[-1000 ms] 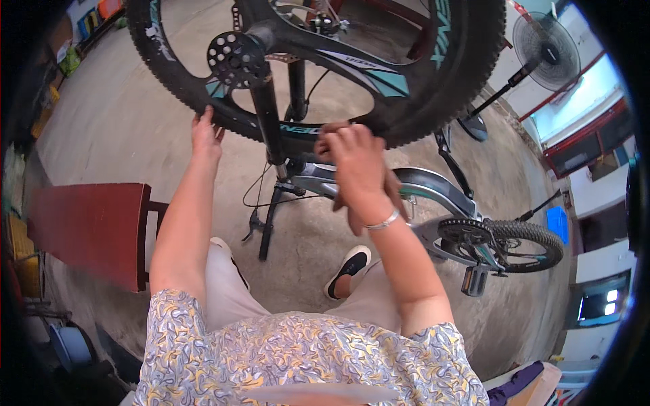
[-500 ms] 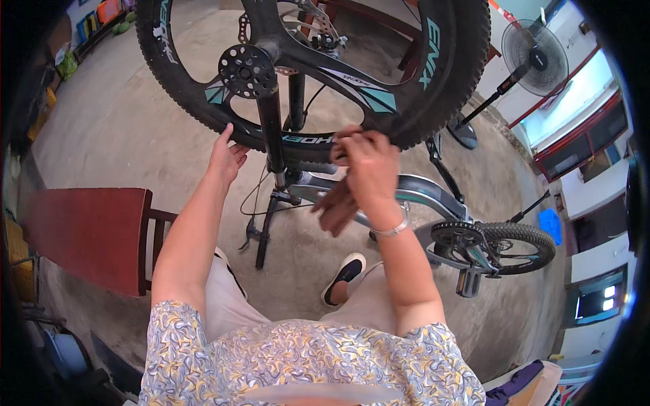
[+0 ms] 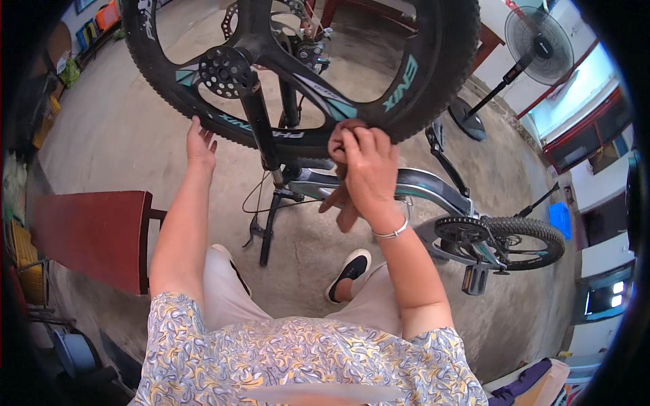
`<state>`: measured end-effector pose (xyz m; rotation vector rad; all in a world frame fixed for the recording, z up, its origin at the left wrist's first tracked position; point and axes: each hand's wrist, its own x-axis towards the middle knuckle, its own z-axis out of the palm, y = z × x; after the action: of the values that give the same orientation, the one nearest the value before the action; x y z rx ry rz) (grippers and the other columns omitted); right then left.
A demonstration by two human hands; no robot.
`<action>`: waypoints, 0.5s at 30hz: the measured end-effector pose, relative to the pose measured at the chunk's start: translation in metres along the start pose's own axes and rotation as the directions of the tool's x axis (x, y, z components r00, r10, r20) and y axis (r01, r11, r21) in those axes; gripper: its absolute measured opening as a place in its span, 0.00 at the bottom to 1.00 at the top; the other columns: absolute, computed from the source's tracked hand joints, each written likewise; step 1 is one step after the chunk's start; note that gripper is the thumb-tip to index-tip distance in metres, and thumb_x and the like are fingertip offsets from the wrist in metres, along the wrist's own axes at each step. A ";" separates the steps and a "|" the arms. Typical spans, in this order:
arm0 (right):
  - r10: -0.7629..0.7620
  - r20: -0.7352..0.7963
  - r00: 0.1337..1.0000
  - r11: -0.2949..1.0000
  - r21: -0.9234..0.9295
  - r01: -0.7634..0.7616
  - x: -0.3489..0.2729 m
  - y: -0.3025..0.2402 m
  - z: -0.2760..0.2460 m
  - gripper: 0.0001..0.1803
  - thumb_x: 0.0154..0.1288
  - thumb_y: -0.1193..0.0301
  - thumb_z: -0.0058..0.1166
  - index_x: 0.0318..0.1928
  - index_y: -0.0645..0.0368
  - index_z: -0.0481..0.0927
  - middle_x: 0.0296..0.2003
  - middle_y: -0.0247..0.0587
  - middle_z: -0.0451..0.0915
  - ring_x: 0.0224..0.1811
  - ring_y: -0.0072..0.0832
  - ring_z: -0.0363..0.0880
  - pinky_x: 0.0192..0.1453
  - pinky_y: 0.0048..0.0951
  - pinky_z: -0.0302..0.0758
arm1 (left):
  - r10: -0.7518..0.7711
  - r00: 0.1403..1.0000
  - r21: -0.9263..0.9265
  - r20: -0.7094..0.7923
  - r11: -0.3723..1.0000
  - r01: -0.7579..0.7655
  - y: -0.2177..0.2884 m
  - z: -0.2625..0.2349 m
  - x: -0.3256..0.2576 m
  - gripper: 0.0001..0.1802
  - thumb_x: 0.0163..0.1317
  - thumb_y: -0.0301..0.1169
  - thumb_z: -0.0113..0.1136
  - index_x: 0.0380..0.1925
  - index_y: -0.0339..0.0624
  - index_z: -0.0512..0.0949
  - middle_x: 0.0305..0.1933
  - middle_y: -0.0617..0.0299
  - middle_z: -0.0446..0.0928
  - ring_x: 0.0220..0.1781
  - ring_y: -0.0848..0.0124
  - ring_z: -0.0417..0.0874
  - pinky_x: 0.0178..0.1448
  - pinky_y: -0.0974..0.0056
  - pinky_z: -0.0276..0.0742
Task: Cleaning and wiping down parts of a bicycle with a cloth.
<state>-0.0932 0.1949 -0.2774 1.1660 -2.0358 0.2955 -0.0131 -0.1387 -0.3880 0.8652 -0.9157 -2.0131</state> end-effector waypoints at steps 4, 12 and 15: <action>-0.062 0.063 0.996 0.997 0.052 0.059 -0.013 -0.012 0.030 0.21 0.49 0.69 0.50 0.47 0.56 0.76 0.47 0.35 0.72 0.54 0.33 0.66 0.46 0.34 0.63 | -0.098 0.991 0.062 0.096 0.994 0.092 -0.006 -0.008 -0.002 0.34 0.55 0.60 0.54 0.53 0.49 0.68 0.56 0.62 0.67 0.59 0.67 0.65 0.66 0.55 0.48; -0.014 0.050 0.999 0.992 0.129 0.008 0.006 -0.011 0.008 0.22 0.46 0.77 0.52 0.47 0.53 0.77 0.47 0.34 0.75 0.51 0.35 0.69 0.46 0.36 0.65 | -0.143 0.976 0.093 0.166 0.987 0.128 -0.019 0.003 -0.023 0.36 0.56 0.59 0.53 0.59 0.52 0.61 0.56 0.56 0.67 0.56 0.62 0.67 0.64 0.54 0.52; 0.096 -0.073 0.993 0.995 0.012 -0.095 0.014 0.009 -0.027 0.25 0.44 0.77 0.53 0.49 0.57 0.76 0.52 0.35 0.74 0.55 0.37 0.67 0.51 0.38 0.63 | -0.177 0.972 0.061 0.155 0.984 0.170 -0.014 -0.001 -0.017 0.37 0.55 0.59 0.55 0.59 0.51 0.61 0.54 0.54 0.69 0.54 0.63 0.69 0.63 0.56 0.52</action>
<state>-0.0912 0.2057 -0.2478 1.0493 -2.0306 0.3893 -0.0086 -0.1183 -0.3954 0.8437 -1.0096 -2.2457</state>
